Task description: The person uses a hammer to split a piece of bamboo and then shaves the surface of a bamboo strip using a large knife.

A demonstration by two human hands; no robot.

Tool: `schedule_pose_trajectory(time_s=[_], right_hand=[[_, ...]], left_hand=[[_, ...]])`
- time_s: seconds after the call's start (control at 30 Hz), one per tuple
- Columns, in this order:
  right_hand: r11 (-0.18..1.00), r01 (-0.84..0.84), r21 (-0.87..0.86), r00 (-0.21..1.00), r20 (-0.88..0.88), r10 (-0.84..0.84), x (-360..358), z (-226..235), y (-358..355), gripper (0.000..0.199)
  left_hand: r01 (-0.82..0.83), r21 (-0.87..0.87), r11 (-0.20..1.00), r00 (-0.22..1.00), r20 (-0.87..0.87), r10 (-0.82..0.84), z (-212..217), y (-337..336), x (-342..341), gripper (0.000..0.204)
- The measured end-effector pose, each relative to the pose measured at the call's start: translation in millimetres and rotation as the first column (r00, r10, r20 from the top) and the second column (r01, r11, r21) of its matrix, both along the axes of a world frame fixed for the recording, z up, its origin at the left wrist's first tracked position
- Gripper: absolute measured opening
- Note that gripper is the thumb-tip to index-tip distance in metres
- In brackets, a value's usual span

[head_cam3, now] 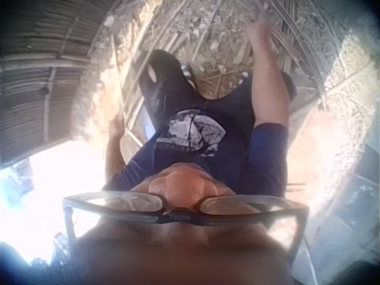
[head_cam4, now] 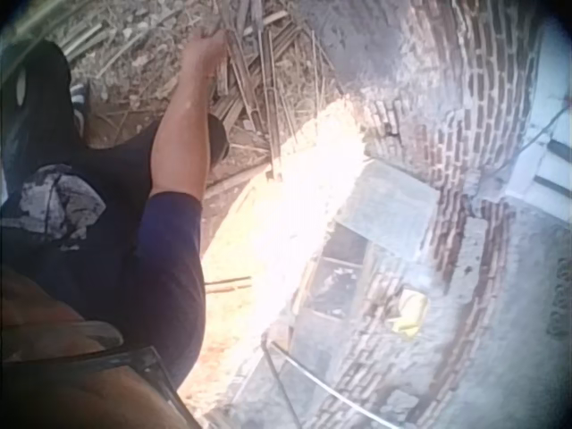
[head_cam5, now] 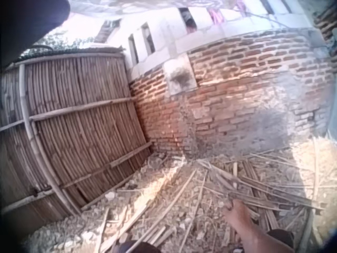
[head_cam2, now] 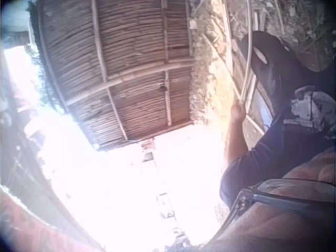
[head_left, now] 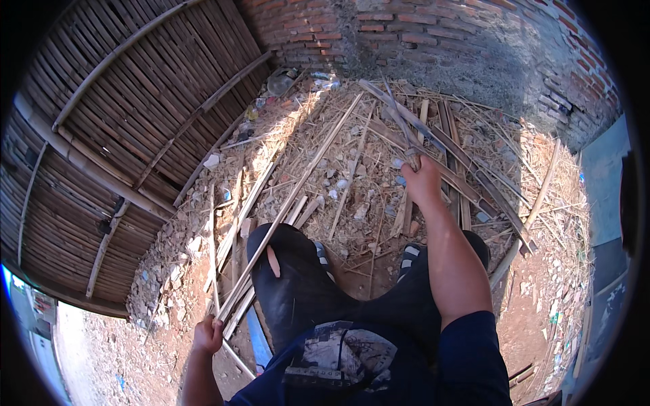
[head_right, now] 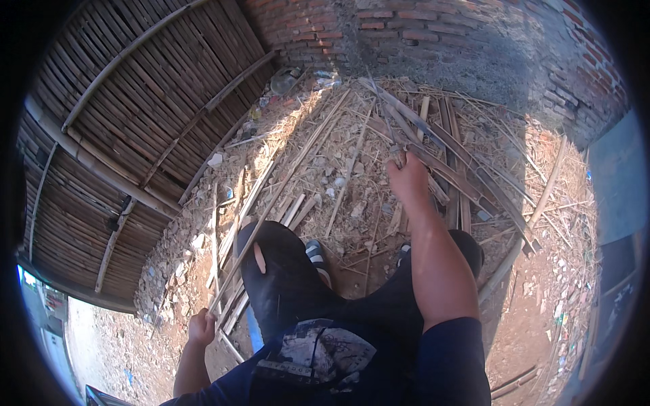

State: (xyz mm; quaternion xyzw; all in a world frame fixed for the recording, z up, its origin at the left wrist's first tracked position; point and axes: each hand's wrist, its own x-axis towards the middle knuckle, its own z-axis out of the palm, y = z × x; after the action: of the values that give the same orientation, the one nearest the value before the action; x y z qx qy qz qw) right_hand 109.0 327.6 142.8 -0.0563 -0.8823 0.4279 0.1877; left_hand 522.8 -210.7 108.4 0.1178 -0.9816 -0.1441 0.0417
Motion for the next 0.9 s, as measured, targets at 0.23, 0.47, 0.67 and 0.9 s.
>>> schedule_pose_trajectory(time_s=[0.23,0.47,0.67,0.9], right_hand=[[0.958,-0.268,0.100,0.963,0.020,0.268,35.7,21.2,-36.6,0.032],[0.620,-0.569,0.540,0.722,-0.032,0.691,58.2,16.6,-67.4,0.030],[0.739,-0.459,0.494,0.829,-0.063,0.556,34.9,12.4,-47.7,0.032],[0.647,-0.472,0.599,0.732,-0.143,0.666,53.1,4.5,-67.1,0.036]], left_hand=[[-0.040,-0.006,0.999,0.999,0.025,0.041,7.9,13.1,-12.1,0.034],[-0.055,-0.015,0.998,0.998,0.027,0.056,5.3,20.9,-12.4,0.036],[-0.039,-0.028,0.999,0.998,0.044,0.040,3.5,13.2,-14.2,0.036],[-0.026,-0.011,1.000,0.998,0.061,0.027,-6.0,7.7,-12.7,0.037]])
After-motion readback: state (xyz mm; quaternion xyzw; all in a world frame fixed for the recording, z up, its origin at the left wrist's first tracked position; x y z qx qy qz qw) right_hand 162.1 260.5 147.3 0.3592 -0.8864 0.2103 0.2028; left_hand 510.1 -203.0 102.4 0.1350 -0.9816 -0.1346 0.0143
